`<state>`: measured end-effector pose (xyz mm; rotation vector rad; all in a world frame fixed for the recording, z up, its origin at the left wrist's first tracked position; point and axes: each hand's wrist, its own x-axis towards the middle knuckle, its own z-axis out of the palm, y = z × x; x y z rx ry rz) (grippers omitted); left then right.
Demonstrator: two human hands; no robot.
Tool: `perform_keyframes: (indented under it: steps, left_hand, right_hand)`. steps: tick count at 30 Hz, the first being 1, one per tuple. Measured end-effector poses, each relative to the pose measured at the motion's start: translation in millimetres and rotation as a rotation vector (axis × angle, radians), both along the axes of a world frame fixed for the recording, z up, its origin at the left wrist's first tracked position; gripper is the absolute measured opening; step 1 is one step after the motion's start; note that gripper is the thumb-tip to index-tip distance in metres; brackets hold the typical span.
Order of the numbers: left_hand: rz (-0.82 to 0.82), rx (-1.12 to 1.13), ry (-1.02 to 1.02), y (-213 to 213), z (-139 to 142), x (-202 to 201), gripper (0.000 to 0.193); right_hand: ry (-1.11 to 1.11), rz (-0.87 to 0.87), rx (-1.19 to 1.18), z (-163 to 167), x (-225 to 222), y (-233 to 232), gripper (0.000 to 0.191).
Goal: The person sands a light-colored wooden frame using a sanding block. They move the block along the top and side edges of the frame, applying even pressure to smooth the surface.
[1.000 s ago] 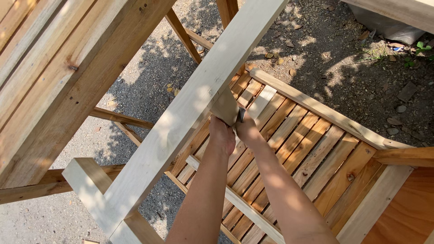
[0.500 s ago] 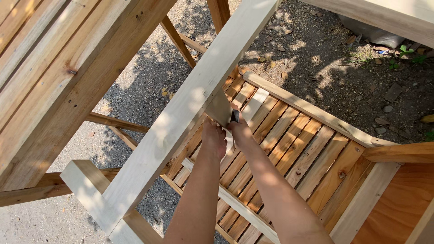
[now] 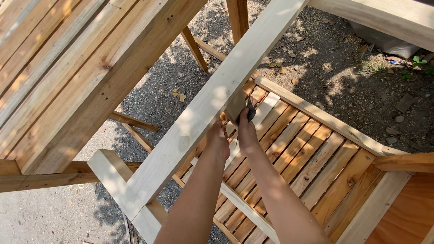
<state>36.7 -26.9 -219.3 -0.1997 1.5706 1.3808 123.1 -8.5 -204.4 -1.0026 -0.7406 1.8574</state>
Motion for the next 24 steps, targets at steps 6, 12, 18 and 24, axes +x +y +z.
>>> perform_keyframes:
  steps: [6, 12, 18, 24]
  left_hand:
    - [-0.150, 0.058, -0.032, -3, 25, 18, 0.056]
    - [-0.242, 0.055, 0.117, 0, 23, 32, 0.065]
    - [-0.378, 0.008, 0.410, -16, 44, 54, 0.074]
    - [-0.836, -0.352, 0.804, -30, 95, 76, 0.077]
  right_hand:
    - [-0.033, 0.039, -0.135, -7, -2, 0, 0.089]
    - [0.106, 0.008, -0.204, -13, 3, 9, 0.086]
    - [0.049, 0.070, -0.011, -4, 6, 10, 0.092]
    - [0.045, 0.155, -0.318, 10, 14, 20, 0.090]
